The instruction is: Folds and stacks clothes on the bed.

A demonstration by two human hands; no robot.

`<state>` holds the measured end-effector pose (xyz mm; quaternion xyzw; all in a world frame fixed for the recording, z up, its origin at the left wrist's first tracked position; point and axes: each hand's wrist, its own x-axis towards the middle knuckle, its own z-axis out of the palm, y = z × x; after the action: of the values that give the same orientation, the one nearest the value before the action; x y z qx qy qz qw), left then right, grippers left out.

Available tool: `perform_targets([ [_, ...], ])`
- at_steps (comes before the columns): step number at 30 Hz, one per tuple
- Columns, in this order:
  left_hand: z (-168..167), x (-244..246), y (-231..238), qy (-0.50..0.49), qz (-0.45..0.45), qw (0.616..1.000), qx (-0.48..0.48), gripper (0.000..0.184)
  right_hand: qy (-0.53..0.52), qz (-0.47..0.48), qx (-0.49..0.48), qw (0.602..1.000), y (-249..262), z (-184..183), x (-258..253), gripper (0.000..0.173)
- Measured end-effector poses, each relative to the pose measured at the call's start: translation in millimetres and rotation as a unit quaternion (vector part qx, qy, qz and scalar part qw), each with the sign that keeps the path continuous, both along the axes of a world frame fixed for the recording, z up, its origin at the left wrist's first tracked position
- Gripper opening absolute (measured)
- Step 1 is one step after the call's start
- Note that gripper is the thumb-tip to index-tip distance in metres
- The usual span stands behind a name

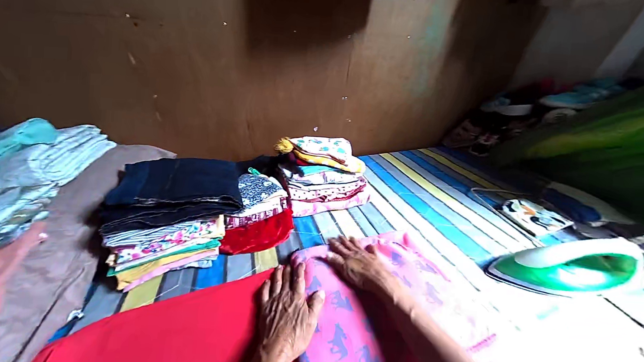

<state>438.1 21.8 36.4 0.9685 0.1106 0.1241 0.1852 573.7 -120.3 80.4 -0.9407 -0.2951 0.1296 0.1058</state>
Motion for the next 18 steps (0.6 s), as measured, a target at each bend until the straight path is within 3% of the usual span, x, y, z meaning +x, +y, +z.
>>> perform_targets([
  [4, 12, 0, -4, 0.064, -0.008, 0.997, -0.031, 0.071, -0.061, -0.156, -0.054, 0.984, -89, -3, 30, 0.062],
  [6, 14, -3, -4, 0.061, -0.001, 0.997, -0.044, 0.071, -0.070, -0.202, -0.094, 0.972, -102, 3, 32, 0.068],
  [8, 10, -3, -4, 0.035, 0.009, 0.998, -0.049, 0.070, -0.114, -0.182, -0.115, 0.970, -87, 20, 31, 0.067],
  [12, 1, -2, -4, -0.024, 0.016, 0.999, -0.025, 0.069, -0.190, 0.015, 0.017, 0.982, 22, 67, 5, 0.062],
  [16, -16, 2, -3, -0.145, 0.037, 0.989, 0.015, 0.063, -0.240, 0.227, 0.129, 0.935, 154, 95, -40, 0.065],
  [18, -15, 2, -5, -0.143, 0.035, 0.989, -0.002, 0.059, -0.240, 0.283, 0.144, 0.917, 204, 100, -53, 0.067],
])
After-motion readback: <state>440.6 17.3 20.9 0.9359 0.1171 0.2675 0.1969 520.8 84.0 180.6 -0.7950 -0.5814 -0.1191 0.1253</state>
